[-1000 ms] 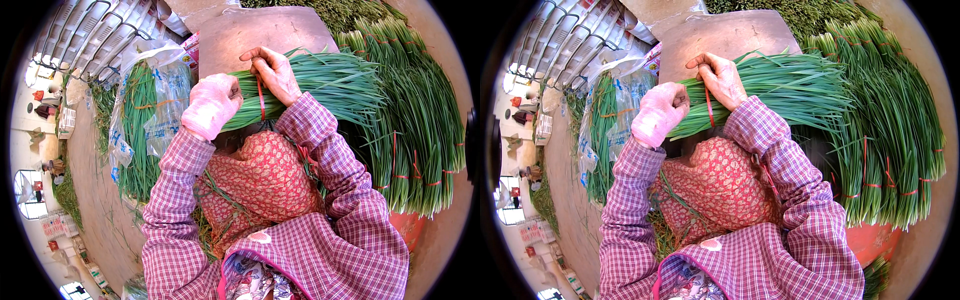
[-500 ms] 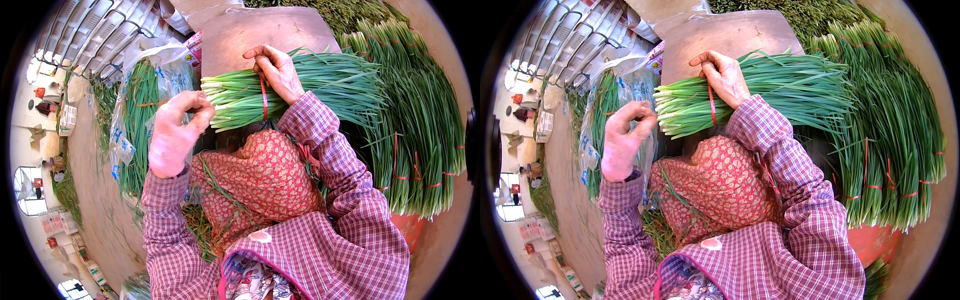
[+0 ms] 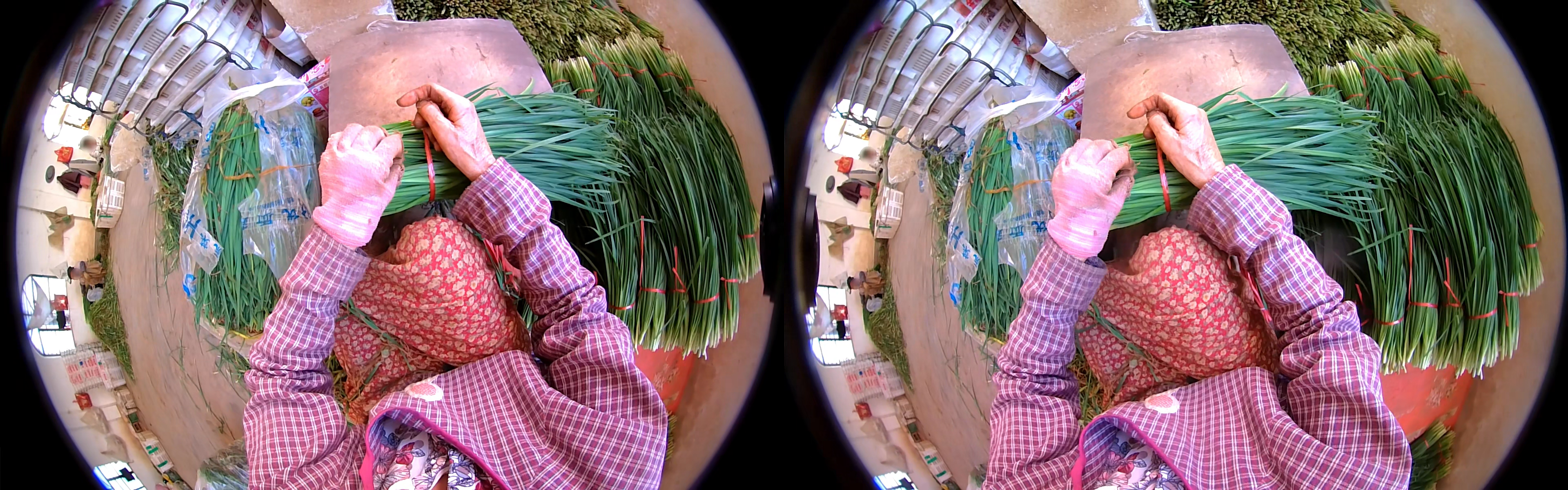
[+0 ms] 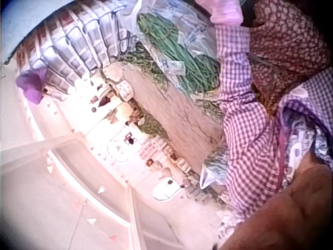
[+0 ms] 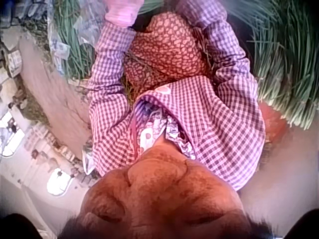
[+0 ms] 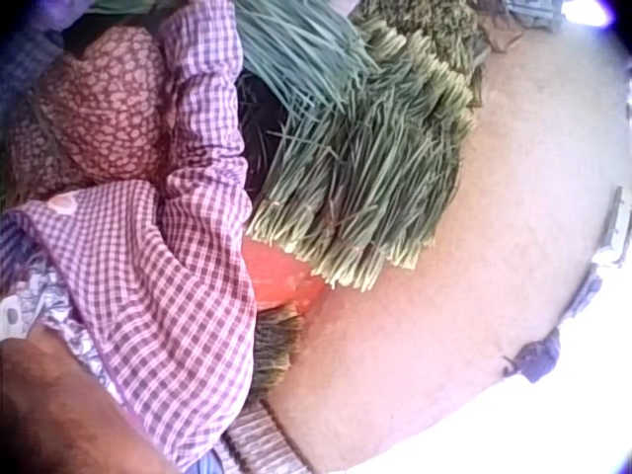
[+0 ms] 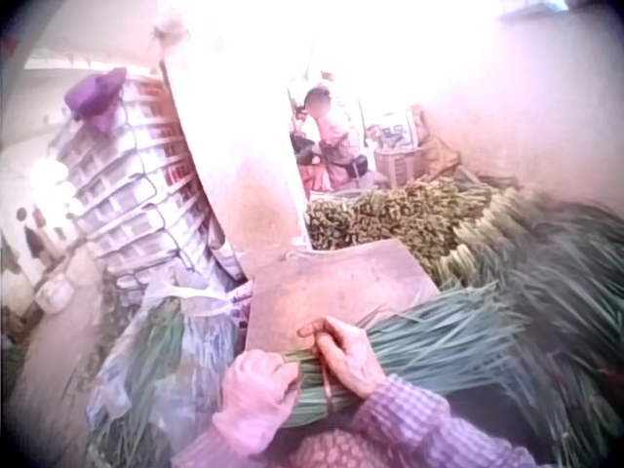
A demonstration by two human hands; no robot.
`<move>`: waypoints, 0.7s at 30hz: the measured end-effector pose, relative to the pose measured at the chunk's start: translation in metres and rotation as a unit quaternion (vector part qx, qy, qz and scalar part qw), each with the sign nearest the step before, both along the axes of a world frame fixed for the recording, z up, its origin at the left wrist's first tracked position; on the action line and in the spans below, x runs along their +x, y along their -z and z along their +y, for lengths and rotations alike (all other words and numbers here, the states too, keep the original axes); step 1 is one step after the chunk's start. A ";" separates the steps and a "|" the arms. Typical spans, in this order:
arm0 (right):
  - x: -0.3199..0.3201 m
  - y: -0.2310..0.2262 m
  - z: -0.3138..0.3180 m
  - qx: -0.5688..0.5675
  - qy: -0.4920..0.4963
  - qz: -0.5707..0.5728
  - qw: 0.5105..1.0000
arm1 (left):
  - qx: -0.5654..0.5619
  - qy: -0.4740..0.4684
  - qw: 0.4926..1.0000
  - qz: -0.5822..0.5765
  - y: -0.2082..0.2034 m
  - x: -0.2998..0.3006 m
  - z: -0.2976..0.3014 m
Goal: The person cleans stalks of green onions by hand, removes outer layers, bundles them together, and secures the bundles with red ties before placing them into a plastic bag.
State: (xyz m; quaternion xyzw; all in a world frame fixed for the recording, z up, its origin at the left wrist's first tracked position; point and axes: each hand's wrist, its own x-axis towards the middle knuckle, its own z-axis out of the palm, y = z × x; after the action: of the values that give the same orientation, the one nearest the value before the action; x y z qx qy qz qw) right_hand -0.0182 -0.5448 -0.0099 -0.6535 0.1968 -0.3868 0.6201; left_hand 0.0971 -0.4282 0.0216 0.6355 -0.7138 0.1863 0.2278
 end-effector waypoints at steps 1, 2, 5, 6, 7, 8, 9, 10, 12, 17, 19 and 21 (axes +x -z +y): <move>0.001 -0.001 0.000 0.002 -0.001 0.000 1.000 | -0.005 0.009 1.000 -0.002 0.000 0.002 0.000; 0.001 -0.001 0.000 0.002 -0.002 0.004 1.000 | -0.002 0.013 1.000 0.010 0.001 0.004 0.000; 0.001 -0.001 0.001 0.003 -0.006 0.005 1.000 | -0.001 0.018 0.997 0.072 0.001 0.007 0.001; 0.001 -0.001 0.001 0.005 -0.006 0.000 1.000 | -0.007 0.016 0.994 0.111 -0.001 0.007 0.002; 0.002 -0.001 0.002 0.006 -0.007 -0.005 1.000 | -0.013 0.014 0.989 0.150 -0.002 0.007 0.005; 0.001 -0.001 0.001 0.005 -0.005 -0.005 1.000 | -0.020 0.010 0.979 0.201 -0.007 0.006 0.006; 0.001 -0.001 0.001 0.004 -0.004 -0.005 1.000 | -0.008 -0.001 0.963 0.271 -0.012 0.003 0.010; 0.001 -0.001 0.001 0.003 -0.003 -0.004 1.000 | 0.005 -0.013 0.941 0.339 -0.018 0.000 0.017; 0.000 -0.001 0.000 0.001 0.000 -0.002 1.000 | 0.044 -0.025 0.880 0.472 -0.041 -0.010 0.033; 0.001 0.003 -0.003 -0.026 -0.008 0.005 1.000 | 0.174 0.023 0.938 0.299 -0.049 -0.014 0.096; 0.003 -0.004 -0.001 -0.045 -0.010 0.008 0.999 | 0.196 -0.001 0.967 0.166 -0.002 -0.025 0.125; 0.002 -0.016 0.003 -0.056 -0.014 0.041 0.997 | 0.272 -0.057 0.951 0.138 0.034 -0.049 0.158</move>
State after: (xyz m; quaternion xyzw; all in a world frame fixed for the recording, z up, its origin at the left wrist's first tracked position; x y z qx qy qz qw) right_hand -0.0160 -0.5420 0.0062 -0.7058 0.1907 -0.3610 0.5790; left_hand 0.0479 -0.2705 -0.0120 0.7328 -0.6612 -0.0915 0.1318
